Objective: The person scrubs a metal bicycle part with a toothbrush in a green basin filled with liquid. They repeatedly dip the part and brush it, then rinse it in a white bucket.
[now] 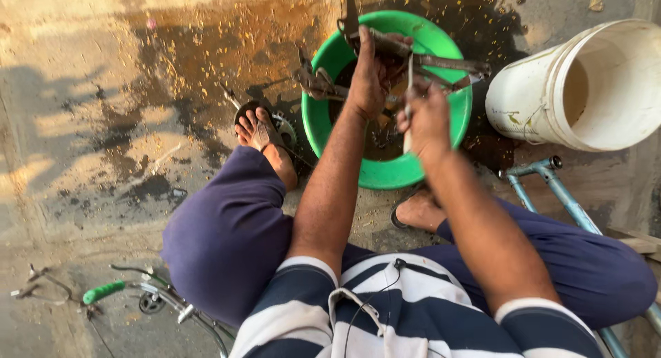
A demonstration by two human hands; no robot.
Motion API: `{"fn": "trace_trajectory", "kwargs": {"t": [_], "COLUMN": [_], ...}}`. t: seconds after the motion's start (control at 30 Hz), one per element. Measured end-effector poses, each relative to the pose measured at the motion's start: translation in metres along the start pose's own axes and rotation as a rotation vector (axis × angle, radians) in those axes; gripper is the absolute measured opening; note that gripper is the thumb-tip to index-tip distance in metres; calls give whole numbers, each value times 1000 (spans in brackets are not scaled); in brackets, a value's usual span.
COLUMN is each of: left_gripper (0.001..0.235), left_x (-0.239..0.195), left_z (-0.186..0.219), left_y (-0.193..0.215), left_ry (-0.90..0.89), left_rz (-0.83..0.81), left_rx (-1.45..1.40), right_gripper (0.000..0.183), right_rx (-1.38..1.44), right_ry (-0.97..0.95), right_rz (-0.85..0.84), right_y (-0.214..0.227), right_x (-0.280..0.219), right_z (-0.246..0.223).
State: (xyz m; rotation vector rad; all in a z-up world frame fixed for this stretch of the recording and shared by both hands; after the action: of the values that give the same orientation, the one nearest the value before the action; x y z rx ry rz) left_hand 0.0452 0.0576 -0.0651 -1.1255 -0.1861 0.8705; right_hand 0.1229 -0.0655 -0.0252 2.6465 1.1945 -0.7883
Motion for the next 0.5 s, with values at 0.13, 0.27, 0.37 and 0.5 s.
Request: {"fn": "trace_trajectory", "kwargs": {"t": [0.13,0.27,0.37,0.5], "left_gripper": [88,94,92,92], "left_x": [1,1,7,3], "left_z": [-9,-10,0,-10], "left_y": [-2,0,6,6], "left_ry": [8,-3,-14,45], "left_rz": [-25,-31,33,22], "left_rx": [6,109,47,97], "right_gripper": [17,18,18,17], "right_rx": [103,80,-283,-944], "right_ry": [17,59,352,897], "right_rz": [12,-18,-130,-120], "right_y": [-3,-4,-9,-11], "right_x": [10,-9,-23,-37], "right_z": [6,18,-7,-45]}}
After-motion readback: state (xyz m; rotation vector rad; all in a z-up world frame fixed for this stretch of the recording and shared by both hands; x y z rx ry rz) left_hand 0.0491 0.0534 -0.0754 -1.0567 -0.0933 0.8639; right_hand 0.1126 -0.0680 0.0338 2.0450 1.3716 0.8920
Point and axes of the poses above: each hand's wrist, its own x-axis towards the middle knuckle, its own y-axis out of the back of the hand, z = x × y, the point moved 9 cm from there along x, towards the middle knuckle, and after that the axes turned 5 degrees about y, right-handed, at the moved point
